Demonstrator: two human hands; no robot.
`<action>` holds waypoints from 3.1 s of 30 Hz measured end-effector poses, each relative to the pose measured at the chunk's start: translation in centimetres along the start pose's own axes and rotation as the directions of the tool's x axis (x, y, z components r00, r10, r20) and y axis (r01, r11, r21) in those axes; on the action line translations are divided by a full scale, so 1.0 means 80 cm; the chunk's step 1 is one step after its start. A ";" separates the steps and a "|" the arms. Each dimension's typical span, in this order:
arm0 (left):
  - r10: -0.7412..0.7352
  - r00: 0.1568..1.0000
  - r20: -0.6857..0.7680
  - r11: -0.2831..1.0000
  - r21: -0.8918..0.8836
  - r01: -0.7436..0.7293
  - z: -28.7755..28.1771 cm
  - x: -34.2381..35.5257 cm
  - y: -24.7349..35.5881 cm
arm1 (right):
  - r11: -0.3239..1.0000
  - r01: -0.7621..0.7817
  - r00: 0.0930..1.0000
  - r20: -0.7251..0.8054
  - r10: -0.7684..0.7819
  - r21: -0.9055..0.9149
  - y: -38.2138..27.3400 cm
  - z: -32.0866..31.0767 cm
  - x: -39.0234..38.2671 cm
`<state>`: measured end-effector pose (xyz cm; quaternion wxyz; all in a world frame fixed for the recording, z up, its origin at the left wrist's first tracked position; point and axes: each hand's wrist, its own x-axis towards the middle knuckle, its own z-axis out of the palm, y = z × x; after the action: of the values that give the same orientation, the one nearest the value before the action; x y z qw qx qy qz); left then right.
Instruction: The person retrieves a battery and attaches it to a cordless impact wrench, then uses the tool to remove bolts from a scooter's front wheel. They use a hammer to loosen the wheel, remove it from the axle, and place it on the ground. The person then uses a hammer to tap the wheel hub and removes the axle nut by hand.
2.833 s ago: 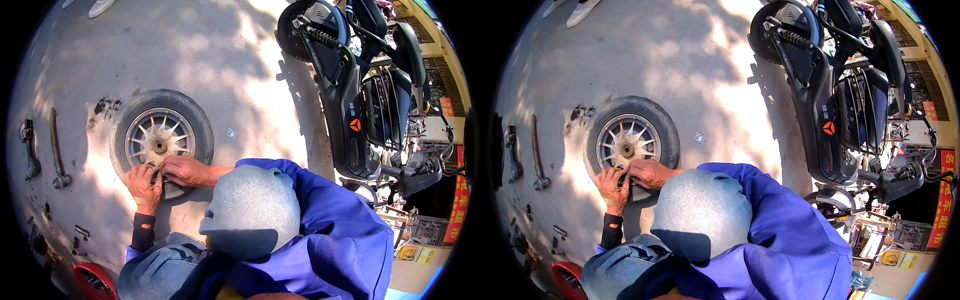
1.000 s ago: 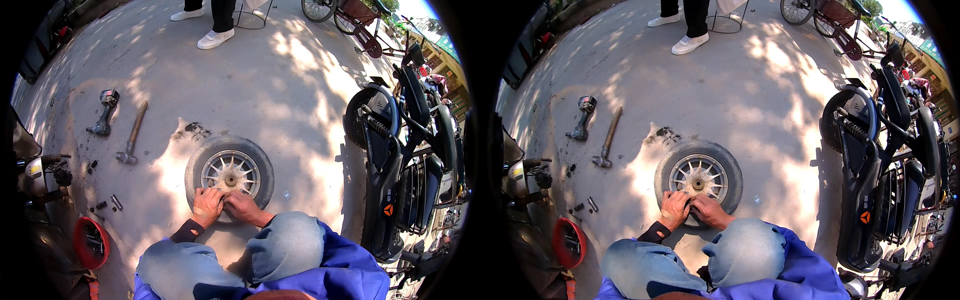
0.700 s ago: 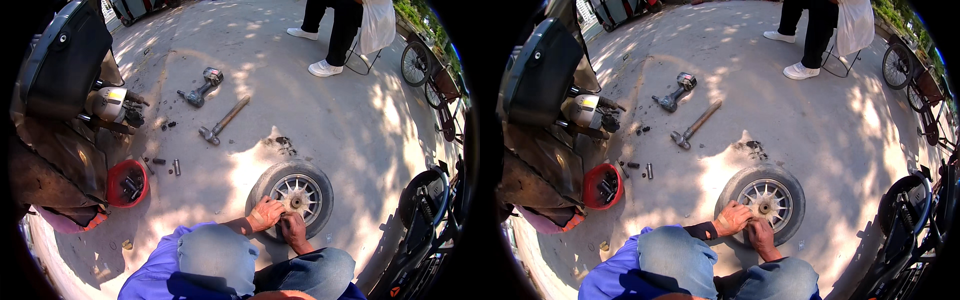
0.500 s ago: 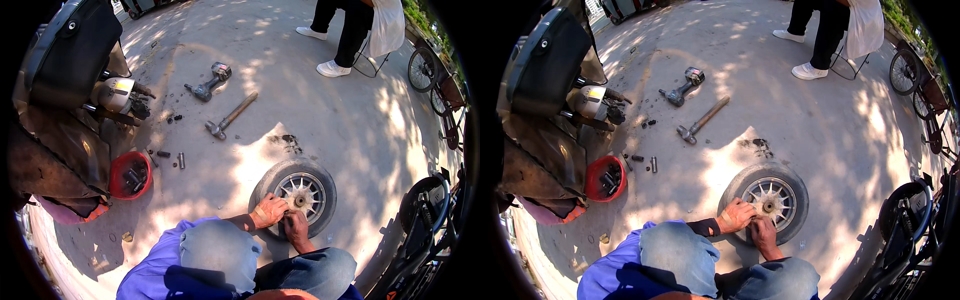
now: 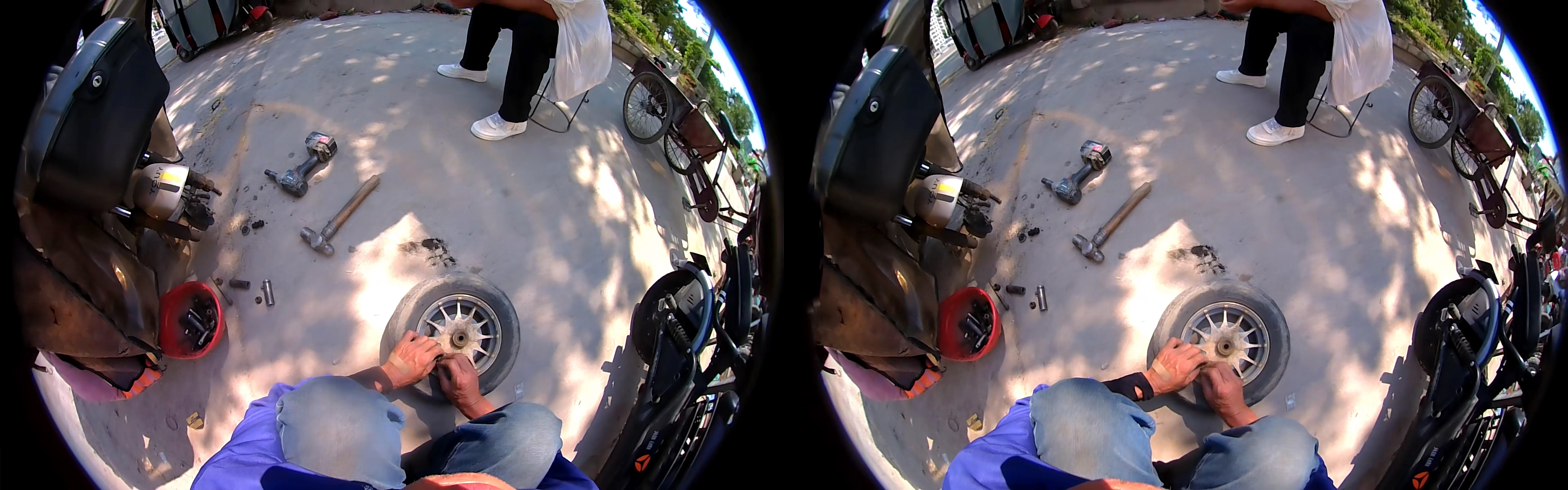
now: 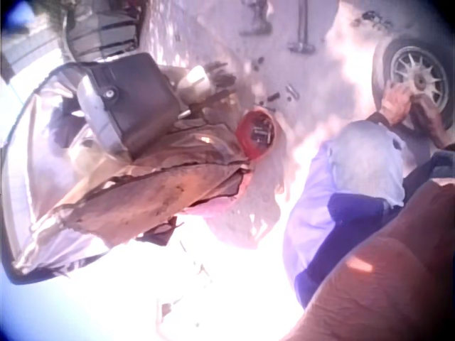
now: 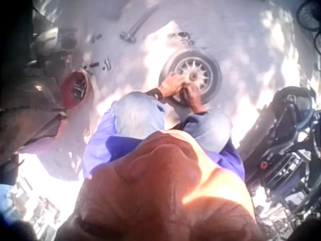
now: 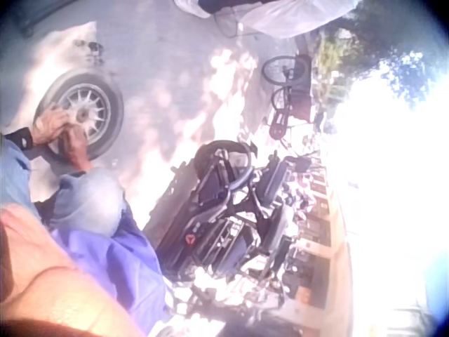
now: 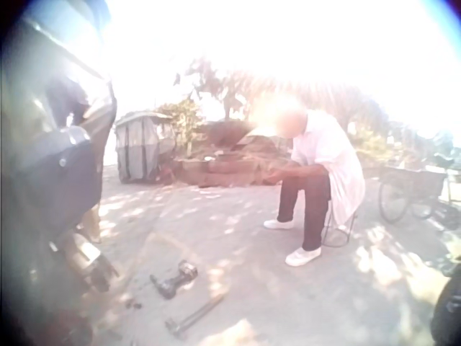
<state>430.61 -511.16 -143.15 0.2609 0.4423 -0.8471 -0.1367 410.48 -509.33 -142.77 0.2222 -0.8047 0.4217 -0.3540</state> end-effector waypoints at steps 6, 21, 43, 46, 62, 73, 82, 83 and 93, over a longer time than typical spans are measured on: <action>0.084 0.994 0.065 0.995 -0.058 -0.081 -0.018 0.000 -0.012 | 1.000 0.026 1.000 -0.013 -0.026 -0.001 -0.011 -0.003 0.003; 0.557 0.628 0.543 0.783 -0.093 -0.615 -0.061 0.024 -0.107 | 1.000 -0.004 1.000 0.020 0.004 0.010 -0.007 0.000 0.001; 0.123 0.949 0.289 0.957 0.218 -0.190 -0.032 -0.024 0.014 | 0.998 0.044 0.992 0.113 -0.050 0.053 0.044 -0.025 0.008; 0.132 0.968 0.212 0.978 0.129 -0.162 -0.039 -0.027 0.006 | 0.997 0.020 0.995 0.098 -0.027 0.075 0.045 -0.018 0.009; 0.016 1.000 0.012 0.999 0.042 -0.017 -0.013 -0.026 -0.014 | 0.877 -0.346 0.905 -0.129 0.406 0.333 0.031 -0.010 0.003; -0.021 1.000 0.021 0.999 0.039 0.020 -0.013 -0.028 -0.017 | 0.945 -0.231 0.961 -0.100 0.259 0.233 0.035 -0.005 0.000; -0.017 1.000 0.020 0.999 0.034 0.017 -0.010 -0.026 -0.015 | 0.942 -0.250 0.960 -0.071 0.271 0.222 0.028 -0.011 0.002; -0.028 0.999 0.029 0.999 0.032 0.027 -0.013 -0.027 -0.014 | 0.945 -0.245 0.962 -0.069 0.265 0.217 0.027 -0.012 0.004; -0.022 0.999 0.029 1.000 -0.011 0.023 -0.016 -0.025 -0.013 | 0.957 -0.232 0.968 -0.054 0.244 0.174 0.024 -0.010 0.007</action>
<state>432.95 -510.13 -143.21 0.2494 0.4484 -0.8450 -0.1509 409.08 -510.90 -143.32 0.3136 -0.7128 0.4925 -0.3886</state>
